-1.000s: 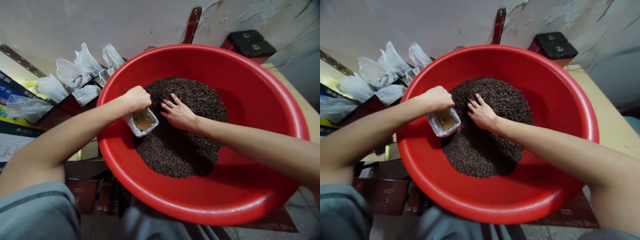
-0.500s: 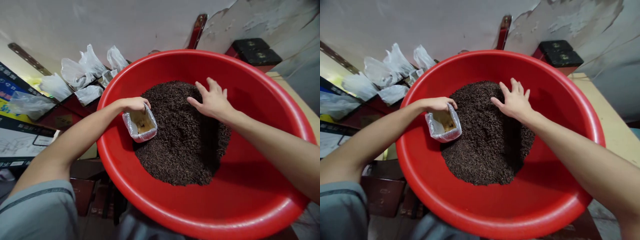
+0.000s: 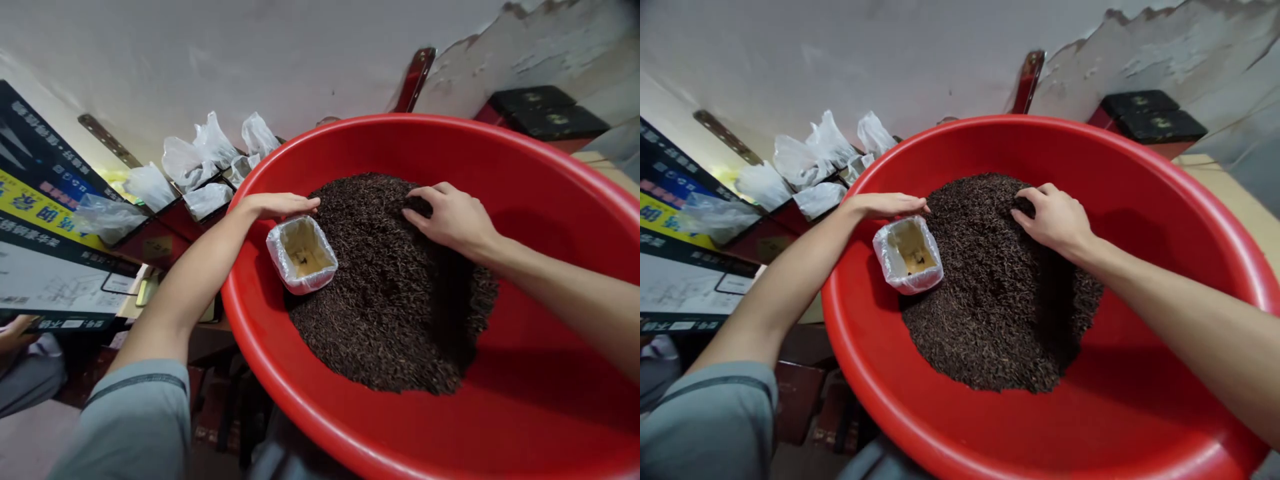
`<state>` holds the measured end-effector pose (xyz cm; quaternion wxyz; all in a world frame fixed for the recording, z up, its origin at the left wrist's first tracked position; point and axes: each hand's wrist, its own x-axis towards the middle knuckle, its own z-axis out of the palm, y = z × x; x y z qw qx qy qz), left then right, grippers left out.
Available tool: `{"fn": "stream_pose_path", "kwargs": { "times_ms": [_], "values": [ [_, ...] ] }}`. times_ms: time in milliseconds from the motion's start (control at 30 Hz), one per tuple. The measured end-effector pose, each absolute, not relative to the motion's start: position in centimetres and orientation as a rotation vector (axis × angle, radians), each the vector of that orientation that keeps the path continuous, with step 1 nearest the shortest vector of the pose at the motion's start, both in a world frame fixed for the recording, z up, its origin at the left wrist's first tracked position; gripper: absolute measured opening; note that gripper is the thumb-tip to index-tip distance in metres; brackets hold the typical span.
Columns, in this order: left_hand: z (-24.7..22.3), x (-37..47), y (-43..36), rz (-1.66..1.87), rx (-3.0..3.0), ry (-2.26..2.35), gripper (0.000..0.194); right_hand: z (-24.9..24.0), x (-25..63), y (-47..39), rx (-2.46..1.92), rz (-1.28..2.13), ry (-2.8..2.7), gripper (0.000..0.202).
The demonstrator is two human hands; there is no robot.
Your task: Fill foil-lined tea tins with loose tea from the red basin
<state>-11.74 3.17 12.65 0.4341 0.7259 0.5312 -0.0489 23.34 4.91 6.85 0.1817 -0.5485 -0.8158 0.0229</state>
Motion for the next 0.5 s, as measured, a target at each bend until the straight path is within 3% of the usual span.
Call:
{"fn": "stream_pose_path", "kwargs": {
  "times_ms": [267,500],
  "values": [
    [8.8,-10.3,4.0,-0.112,1.527,1.225,0.084,11.0,20.0,1.9,-1.195,0.113,-2.343,0.038],
    [9.5,-11.0,4.8,0.046,1.765,1.184,0.059,16.0,13.1,-2.3,-0.827,0.141,-2.596,0.034]
  ]
}}
